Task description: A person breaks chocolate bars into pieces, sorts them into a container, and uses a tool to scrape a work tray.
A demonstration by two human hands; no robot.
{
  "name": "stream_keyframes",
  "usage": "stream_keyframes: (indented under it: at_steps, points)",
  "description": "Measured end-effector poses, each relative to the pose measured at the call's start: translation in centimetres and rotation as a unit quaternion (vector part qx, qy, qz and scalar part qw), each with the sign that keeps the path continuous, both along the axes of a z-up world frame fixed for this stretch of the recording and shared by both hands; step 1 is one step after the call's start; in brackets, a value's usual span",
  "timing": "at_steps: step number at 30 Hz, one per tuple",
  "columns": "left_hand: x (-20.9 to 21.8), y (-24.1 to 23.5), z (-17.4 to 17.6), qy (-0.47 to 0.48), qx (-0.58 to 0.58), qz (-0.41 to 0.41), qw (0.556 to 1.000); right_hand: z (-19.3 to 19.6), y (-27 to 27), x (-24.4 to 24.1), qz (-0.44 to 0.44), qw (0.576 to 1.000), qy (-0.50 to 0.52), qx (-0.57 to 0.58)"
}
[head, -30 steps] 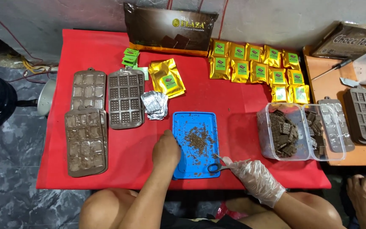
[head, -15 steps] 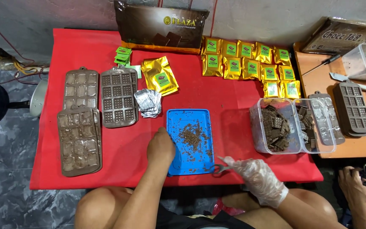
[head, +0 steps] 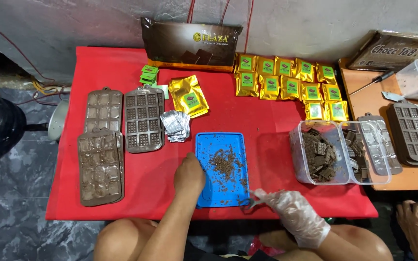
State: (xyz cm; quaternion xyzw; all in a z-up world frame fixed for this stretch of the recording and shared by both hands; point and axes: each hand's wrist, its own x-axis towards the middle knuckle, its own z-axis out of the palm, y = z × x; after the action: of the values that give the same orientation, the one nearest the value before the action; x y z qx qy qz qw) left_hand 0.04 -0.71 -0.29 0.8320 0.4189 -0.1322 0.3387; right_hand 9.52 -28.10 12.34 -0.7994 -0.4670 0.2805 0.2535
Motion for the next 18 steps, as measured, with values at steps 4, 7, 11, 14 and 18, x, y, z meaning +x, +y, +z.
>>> stream_keyframes:
  at_steps: [4, 7, 11, 14, 18]
  points:
    - [-0.4, 0.1, -0.7, -0.017, -0.009, 0.010, 1.000, -8.1, -3.7, 2.2, -0.008, 0.996, -0.070, -0.062]
    - [-0.5, 0.1, -0.1, -0.026, -0.010, 0.012, 1.000, -9.5, -2.5, 2.9, -0.017, 0.982, -0.168, 0.085]
    - [-0.2, -0.2, -1.3, -0.037, 0.011, -0.002, 0.999, -11.4, -1.8, 4.6, -0.181, 0.959, -0.214, 0.030]
    - [-0.1, -0.4, -0.7, -0.045, -0.001, 0.007, 0.999, -8.3, 1.0, 4.6, -0.337, 0.937, -0.038, -0.088]
    - [-0.4, -0.4, -0.3, -0.064, -0.004, 0.009, 0.998, -7.4, 3.7, 3.6, -0.480, 0.837, 0.257, 0.052]
